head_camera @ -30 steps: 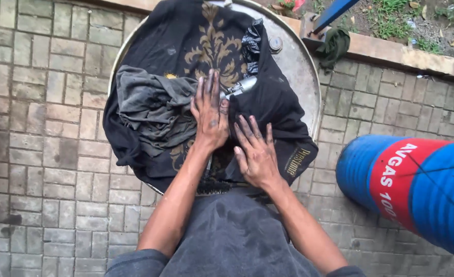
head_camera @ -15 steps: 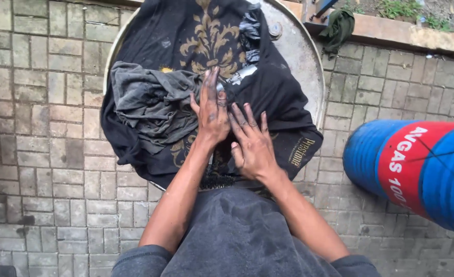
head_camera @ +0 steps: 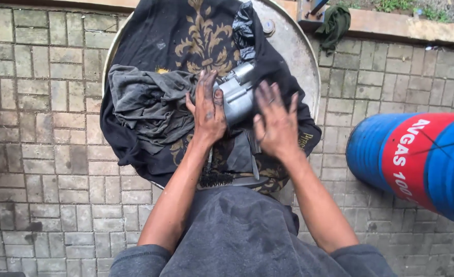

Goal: The person cleans a cylindrical metal part using a piece of sandpaper and a dark cloth. They rub the sandpaper against the metal surface and then wipe it with the cloth, repeating the process while rotating the object on a patterned mat.

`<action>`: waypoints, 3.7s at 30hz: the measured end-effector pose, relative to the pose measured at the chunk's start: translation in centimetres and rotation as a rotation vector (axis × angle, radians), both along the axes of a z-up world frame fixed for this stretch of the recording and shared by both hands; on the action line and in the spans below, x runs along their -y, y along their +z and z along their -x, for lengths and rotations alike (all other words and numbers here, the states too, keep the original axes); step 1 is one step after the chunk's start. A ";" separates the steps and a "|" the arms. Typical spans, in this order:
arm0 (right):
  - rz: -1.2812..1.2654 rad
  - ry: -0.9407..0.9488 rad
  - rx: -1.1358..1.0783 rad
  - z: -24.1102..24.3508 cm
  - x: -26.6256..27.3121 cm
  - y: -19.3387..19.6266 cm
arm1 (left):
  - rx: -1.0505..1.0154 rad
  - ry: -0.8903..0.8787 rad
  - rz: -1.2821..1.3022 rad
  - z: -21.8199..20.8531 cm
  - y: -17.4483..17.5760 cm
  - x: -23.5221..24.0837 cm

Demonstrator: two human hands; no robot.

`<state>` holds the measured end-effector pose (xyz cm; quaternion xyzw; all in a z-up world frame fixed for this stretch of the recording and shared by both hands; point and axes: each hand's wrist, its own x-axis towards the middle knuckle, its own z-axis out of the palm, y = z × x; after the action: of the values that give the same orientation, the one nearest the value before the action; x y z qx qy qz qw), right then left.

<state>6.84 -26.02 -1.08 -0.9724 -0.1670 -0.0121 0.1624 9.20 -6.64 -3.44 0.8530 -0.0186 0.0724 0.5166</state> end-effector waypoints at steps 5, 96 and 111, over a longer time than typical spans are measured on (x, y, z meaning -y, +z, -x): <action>-0.142 -0.016 -0.012 2.7 -3.5 -1.4 | -0.002 0.011 0.011 0.1 -0.2 0.5; -0.280 -0.051 0.141 2.6 -2.8 -2.9 | 0.050 0.013 0.164 -0.2 0.3 0.3; -0.109 -0.271 -0.015 0.1 1.0 -3.7 | 0.081 0.009 0.151 -0.5 0.3 0.5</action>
<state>6.73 -27.03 -4.74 -0.9759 -0.0323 -0.0358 0.2130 9.73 -7.12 -3.19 0.8079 -0.0302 0.1104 0.5781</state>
